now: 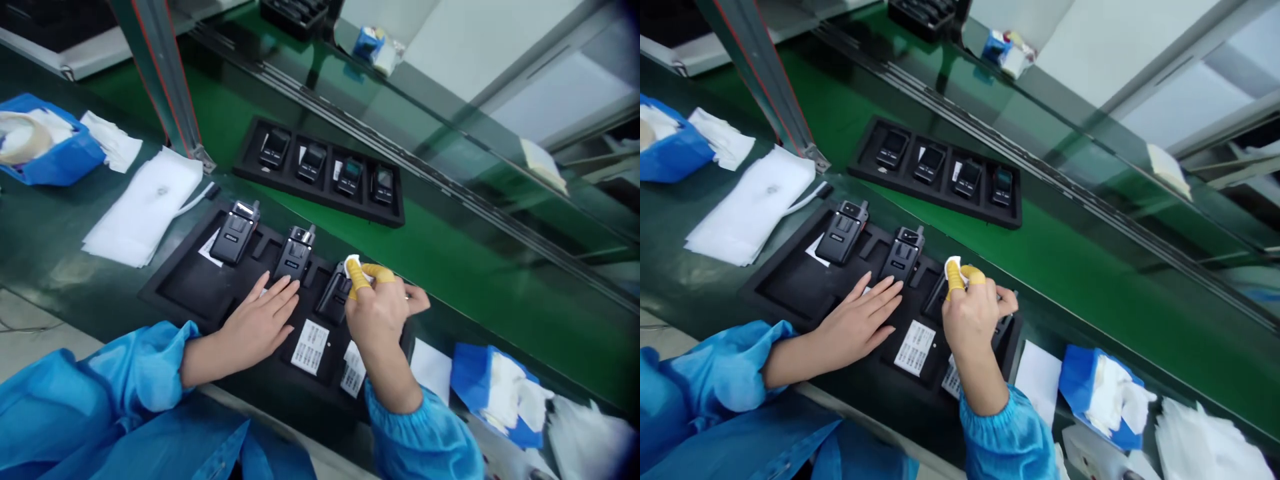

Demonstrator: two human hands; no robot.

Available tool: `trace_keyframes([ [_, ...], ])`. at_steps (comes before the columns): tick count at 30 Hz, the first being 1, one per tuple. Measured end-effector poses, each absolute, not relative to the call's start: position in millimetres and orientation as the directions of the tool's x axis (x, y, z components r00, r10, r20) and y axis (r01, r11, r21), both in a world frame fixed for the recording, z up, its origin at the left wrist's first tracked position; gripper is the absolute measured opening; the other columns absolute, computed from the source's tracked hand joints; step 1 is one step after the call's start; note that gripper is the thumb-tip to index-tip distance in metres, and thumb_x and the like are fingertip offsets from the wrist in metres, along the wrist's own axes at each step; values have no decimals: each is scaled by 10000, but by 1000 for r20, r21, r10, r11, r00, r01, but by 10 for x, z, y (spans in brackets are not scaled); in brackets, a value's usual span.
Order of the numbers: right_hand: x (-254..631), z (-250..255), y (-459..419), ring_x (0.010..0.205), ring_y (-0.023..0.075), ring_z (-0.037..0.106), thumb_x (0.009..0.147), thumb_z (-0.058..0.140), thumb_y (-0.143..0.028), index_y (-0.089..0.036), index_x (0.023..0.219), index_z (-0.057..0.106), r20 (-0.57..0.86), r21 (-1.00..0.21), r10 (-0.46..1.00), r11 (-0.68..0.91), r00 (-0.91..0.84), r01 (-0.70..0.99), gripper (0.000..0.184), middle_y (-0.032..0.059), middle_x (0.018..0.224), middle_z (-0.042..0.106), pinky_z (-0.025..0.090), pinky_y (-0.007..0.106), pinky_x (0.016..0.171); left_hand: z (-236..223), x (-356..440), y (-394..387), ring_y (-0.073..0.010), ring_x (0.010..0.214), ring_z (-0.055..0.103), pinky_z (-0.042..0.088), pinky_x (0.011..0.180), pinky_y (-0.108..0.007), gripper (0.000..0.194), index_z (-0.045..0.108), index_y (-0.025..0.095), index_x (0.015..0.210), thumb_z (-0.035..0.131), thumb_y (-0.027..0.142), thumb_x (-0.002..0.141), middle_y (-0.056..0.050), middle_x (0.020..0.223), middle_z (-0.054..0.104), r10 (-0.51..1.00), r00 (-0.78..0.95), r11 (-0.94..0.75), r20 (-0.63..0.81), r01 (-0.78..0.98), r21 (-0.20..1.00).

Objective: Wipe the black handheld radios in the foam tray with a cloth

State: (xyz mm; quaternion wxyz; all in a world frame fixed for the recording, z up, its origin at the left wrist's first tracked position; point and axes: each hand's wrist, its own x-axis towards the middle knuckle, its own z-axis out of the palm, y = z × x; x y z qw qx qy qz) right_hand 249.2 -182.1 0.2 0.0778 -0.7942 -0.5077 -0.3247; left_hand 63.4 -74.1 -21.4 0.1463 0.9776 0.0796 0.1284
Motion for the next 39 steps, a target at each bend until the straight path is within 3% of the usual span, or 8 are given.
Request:
trace_keyframes([
  [10,2475,-121,-1022,851,161,478,805,542,-90,-219,771,677,432,249,902,-142,21,958,190,16,971,676,182,401,889,-407,634,-680,-254,1303,419,182,1137,-466,397,563,115,1225,449,347,924,-115,1358,521,255,933,-931,255,165,326],
  [15,2500,-145,-1167,810,153,475,788,496,-48,-209,751,681,449,286,891,-209,62,935,247,28,907,676,195,406,884,-408,630,-669,-234,1313,406,169,1143,-441,401,552,122,1237,412,349,938,-101,1380,500,255,934,-931,249,168,325],
  [21,2460,-146,-994,801,148,463,791,514,-74,-222,744,675,473,292,881,-178,20,940,224,13,937,684,188,395,873,-394,651,-659,-234,1308,411,136,1151,-425,407,557,114,1229,427,362,933,-104,1384,495,256,933,-933,252,171,315],
  [25,2494,-148,-1021,792,153,448,777,491,-42,-209,679,652,487,252,866,-265,115,931,251,17,865,660,177,395,872,-383,650,-664,-226,1311,408,101,1159,-414,404,555,121,1231,435,364,933,-96,1393,487,256,938,-933,234,176,315],
  [30,2416,-151,-1072,767,158,432,769,488,-45,-201,578,600,495,235,859,-276,129,932,271,16,809,638,181,397,872,-360,654,-659,-233,1311,411,145,1152,-422,406,545,119,1243,436,355,932,-105,1388,490,250,943,-930,219,171,325],
  [39,2462,-182,-997,768,147,443,769,470,-43,-200,608,608,506,211,846,-314,171,926,264,11,822,636,194,400,869,-311,656,-638,-246,1303,423,169,1151,-446,397,543,107,1248,418,325,940,-111,1392,484,231,953,-932,196,159,325],
])
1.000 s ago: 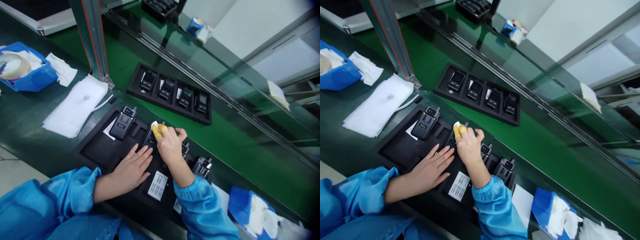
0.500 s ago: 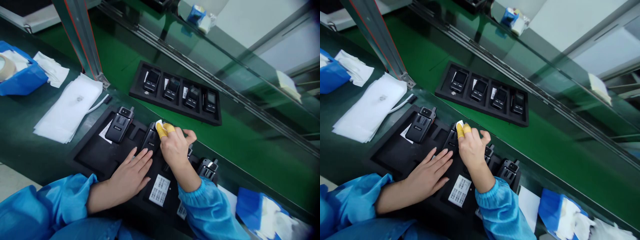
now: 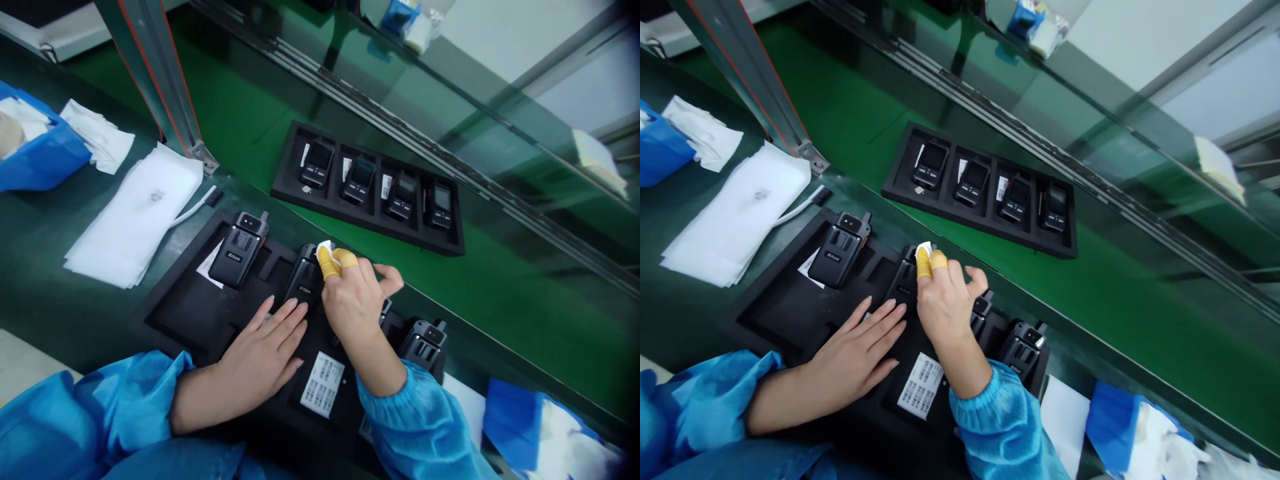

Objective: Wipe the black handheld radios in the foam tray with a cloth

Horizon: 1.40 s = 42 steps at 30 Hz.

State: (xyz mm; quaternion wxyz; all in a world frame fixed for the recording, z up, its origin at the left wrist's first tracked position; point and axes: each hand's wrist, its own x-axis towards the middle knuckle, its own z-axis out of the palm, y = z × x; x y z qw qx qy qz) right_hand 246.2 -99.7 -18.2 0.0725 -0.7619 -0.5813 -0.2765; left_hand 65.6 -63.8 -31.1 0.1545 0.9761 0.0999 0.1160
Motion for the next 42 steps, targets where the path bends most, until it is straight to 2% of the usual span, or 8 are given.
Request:
trace_keyframes([
  [7,2380,-207,-1157,748,150,434,764,470,-50,-198,570,585,514,229,836,-349,191,909,269,18,802,627,210,394,864,-304,658,-641,-242,1300,427,154,1155,-441,394,546,96,1242,403,310,944,-112,1377,501,243,945,-931,218,164,327],
  [15,2409,-164,-997,810,144,471,768,505,-54,-219,644,635,496,220,864,-226,90,949,244,-4,925,683,184,393,875,-308,657,-622,-238,1292,436,148,1156,-443,398,537,105,1254,405,320,947,-103,1373,507,230,952,-937,204,160,310],
  [21,2584,-204,-1225,797,133,492,778,474,-46,-252,827,679,489,269,869,-225,68,937,295,-8,891,678,193,397,878,-315,656,-646,-224,1314,406,51,1171,-438,391,545,124,1244,442,339,934,-92,1380,503,255,942,-925,219,171,339],
  [27,2640,-203,-1275,727,132,458,748,487,-43,-207,611,601,544,256,827,-324,141,911,242,2,800,642,217,389,862,-300,653,-635,-228,1302,422,71,1170,-450,381,539,123,1249,438,316,936,-102,1385,494,238,948,-929,210,159,335],
  [30,2530,-171,-1136,728,132,459,776,490,-51,-222,739,642,568,238,813,-315,131,919,231,0,833,650,220,381,862,-303,652,-633,-227,1299,427,40,1172,-441,389,541,113,1246,439,324,936,-101,1387,493,236,947,-931,219,156,330],
  [34,2388,-165,-939,773,146,469,810,464,-56,-224,890,667,529,236,843,-260,101,936,276,18,898,661,204,396,855,-316,650,-635,-233,1296,430,54,1167,-457,391,539,118,1253,420,324,943,-102,1387,492,233,952,-936,199,164,313],
  [37,2391,-190,-927,792,153,463,802,461,-56,-222,785,666,495,214,856,-287,149,934,265,24,872,646,195,414,857,-329,647,-640,-229,1310,411,56,1168,-458,401,539,134,1257,430,351,939,-99,1382,499,250,946,-929,205,174,328],
  [42,2443,-216,-1055,740,142,434,771,487,-62,-190,613,612,527,272,833,-355,171,894,239,29,797,610,218,399,846,-325,646,-643,-219,1311,407,-9,1171,-427,395,544,125,1245,439,347,936,-91,1378,504,247,946,-929,211,169,330],
])
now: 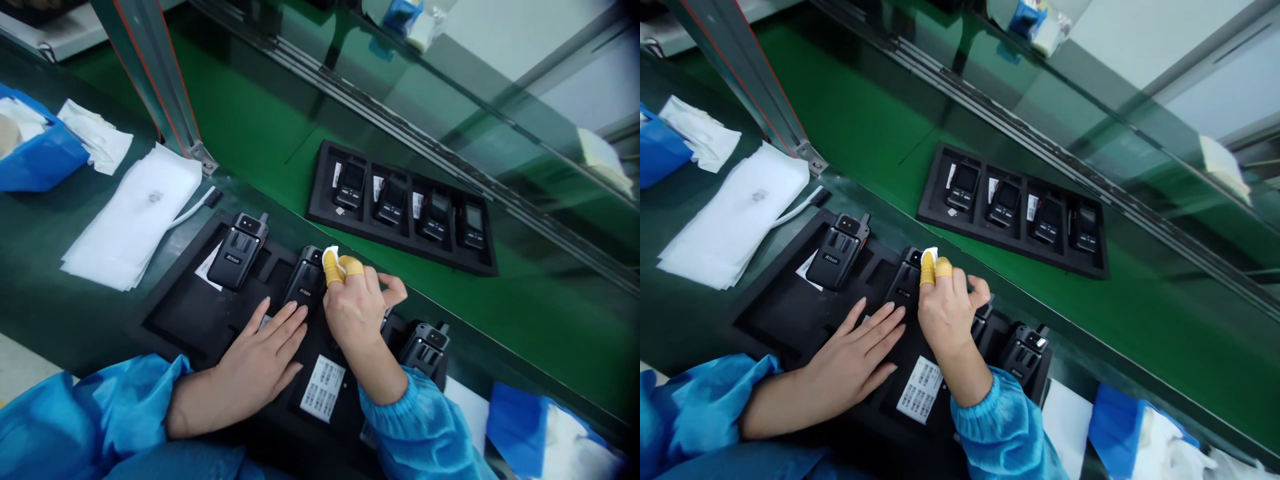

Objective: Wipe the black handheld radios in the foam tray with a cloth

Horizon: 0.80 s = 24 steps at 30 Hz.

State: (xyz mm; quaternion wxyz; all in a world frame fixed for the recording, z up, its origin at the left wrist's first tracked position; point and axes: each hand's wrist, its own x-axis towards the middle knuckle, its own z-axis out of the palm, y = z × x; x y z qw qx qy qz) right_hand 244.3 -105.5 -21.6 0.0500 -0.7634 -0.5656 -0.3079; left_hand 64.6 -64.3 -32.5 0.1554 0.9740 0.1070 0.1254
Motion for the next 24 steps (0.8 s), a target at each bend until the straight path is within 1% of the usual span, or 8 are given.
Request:
trace_keyframes([
  [4,2382,-249,-1122,745,144,427,761,493,-58,-189,583,590,546,268,820,-367,173,891,241,38,849,618,231,396,836,-303,654,-633,-229,1300,422,-28,1163,-422,390,554,118,1232,418,341,943,-98,1372,509,240,951,-934,196,171,313],
  [7,2348,-279,-1182,738,148,420,741,497,-56,-188,542,561,558,251,808,-381,188,890,247,37,823,608,240,389,826,-285,659,-624,-239,1289,436,22,1160,-442,399,546,107,1239,403,339,947,-109,1368,511,219,955,-945,200,156,289],
  [9,2375,-279,-1237,736,152,417,718,499,-53,-186,521,544,539,241,815,-391,213,888,242,37,793,595,241,389,824,-279,659,-622,-244,1287,438,52,1157,-454,399,545,106,1239,403,337,946,-113,1375,503,216,955,-947,206,154,281],
  [12,2474,-240,-1297,732,163,413,697,485,-48,-189,550,564,510,220,815,-434,276,874,218,35,736,566,243,398,825,-283,653,-624,-243,1298,426,63,1157,-456,389,547,111,1239,415,324,942,-108,1392,484,220,956,-945,196,159,287],
  [14,2528,-206,-1285,733,169,413,693,481,-50,-190,597,596,528,210,798,-454,291,866,206,39,745,570,241,403,824,-291,649,-626,-243,1304,420,79,1157,-459,392,544,114,1243,428,329,937,-107,1401,474,219,957,-942,188,157,295],
  [17,2519,-184,-1185,758,168,422,697,491,-46,-190,635,625,544,203,799,-424,258,883,206,49,830,600,233,402,822,-305,645,-629,-247,1314,406,94,1155,-469,397,538,115,1249,430,336,937,-109,1409,463,221,958,-938,183,158,309],
  [20,2443,-210,-1110,764,161,425,696,484,-27,-185,593,604,536,181,809,-391,243,903,224,45,863,606,226,397,829,-317,645,-635,-251,1322,396,80,1156,-479,394,534,109,1254,411,320,946,-111,1410,461,228,955,-935,191,160,317],
  [24,2428,-263,-1232,758,166,428,687,475,-40,-186,584,592,502,177,828,-383,252,907,214,42,811,585,238,399,831,-319,648,-639,-246,1319,401,91,1158,-476,395,536,114,1255,417,325,943,-112,1408,465,233,955,-929,185,162,333],
])
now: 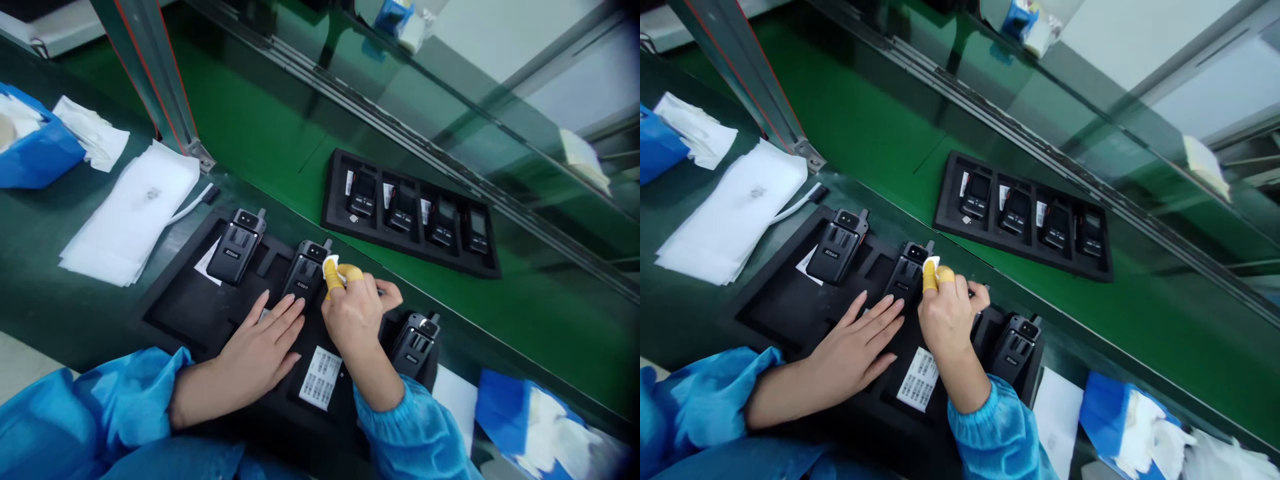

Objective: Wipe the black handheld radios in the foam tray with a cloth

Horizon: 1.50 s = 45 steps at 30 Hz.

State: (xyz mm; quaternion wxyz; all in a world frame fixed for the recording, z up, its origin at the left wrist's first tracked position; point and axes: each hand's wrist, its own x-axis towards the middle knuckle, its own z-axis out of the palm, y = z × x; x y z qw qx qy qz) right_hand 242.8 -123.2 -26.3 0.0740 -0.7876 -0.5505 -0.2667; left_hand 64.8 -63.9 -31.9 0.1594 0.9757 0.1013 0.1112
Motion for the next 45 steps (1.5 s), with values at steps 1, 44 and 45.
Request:
trace_keyframes([
  [1,2442,-268,-1291,745,167,425,688,470,-48,-188,593,595,501,173,824,-396,265,902,210,40,782,573,248,395,818,-316,648,-636,-244,1317,403,98,1158,-475,395,536,115,1254,420,326,941,-112,1406,466,234,955,-926,182,162,340],
  [44,2026,-261,-1380,801,159,450,792,485,-67,-201,622,625,431,211,894,-228,118,951,258,26,850,651,181,401,867,-292,619,-621,-289,1300,429,241,1117,-554,398,511,56,1269,461,212,907,-163,1350,515,242,950,-878,200,126,462],
  [45,2037,-266,-1412,802,157,453,786,484,-61,-200,637,633,433,218,892,-240,126,946,253,27,861,652,182,401,868,-292,618,-619,-290,1301,427,240,1117,-557,394,517,57,1263,459,221,910,-164,1353,510,237,950,-881,203,123,457],
])
